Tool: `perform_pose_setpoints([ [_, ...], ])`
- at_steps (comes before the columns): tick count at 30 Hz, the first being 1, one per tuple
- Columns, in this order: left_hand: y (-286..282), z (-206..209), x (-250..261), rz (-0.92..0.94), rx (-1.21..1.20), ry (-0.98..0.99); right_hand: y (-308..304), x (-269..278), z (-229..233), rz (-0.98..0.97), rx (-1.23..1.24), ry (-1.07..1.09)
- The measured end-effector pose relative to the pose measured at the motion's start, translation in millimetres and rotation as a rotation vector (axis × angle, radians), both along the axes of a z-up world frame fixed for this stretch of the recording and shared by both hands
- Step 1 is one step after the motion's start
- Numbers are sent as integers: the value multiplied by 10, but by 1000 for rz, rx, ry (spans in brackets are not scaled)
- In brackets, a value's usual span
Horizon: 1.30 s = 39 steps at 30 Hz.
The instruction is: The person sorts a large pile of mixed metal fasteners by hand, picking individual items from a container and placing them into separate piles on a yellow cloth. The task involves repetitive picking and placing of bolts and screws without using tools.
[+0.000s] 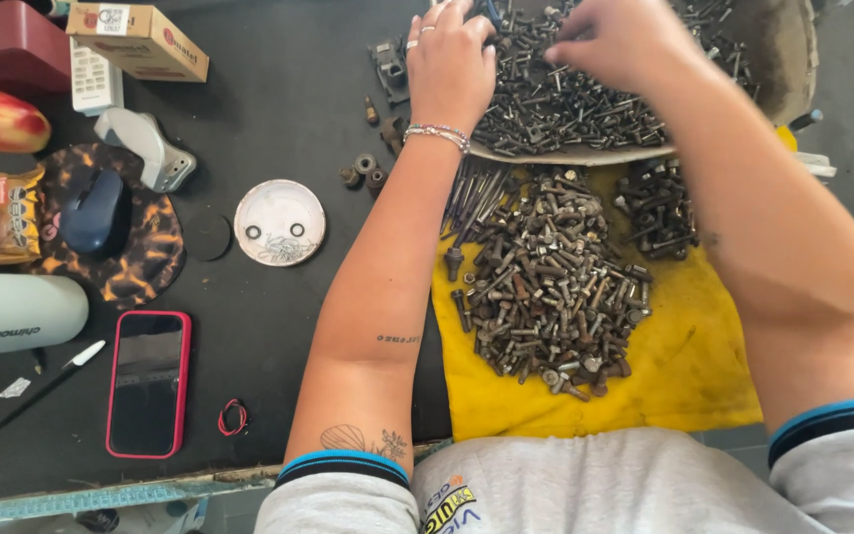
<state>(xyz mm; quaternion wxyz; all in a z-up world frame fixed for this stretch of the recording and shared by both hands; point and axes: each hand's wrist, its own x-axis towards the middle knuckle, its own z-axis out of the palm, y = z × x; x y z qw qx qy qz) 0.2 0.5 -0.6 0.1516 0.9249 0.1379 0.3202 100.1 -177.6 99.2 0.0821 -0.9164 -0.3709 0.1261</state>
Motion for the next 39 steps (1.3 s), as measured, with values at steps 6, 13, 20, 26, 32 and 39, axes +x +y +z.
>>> perform_pose_setpoints([
  [6,3,-75,35,9,43,-78,-706,-586,573,235,145,23],
  [13,26,-91,29,-9,67,-108,-996,-1119,575,323,277,101],
  [20,41,-73,34,5,59,-75,-668,-1112,306,437,50,-101],
  [26,27,-143,39,14,53,-76,-582,-1157,374,450,-66,-121],
  [32,33,-142,44,36,60,-56,-890,-1111,707,406,233,-107],
  [39,56,-95,5,-20,81,-74,-1463,-866,995,386,439,-155],
])
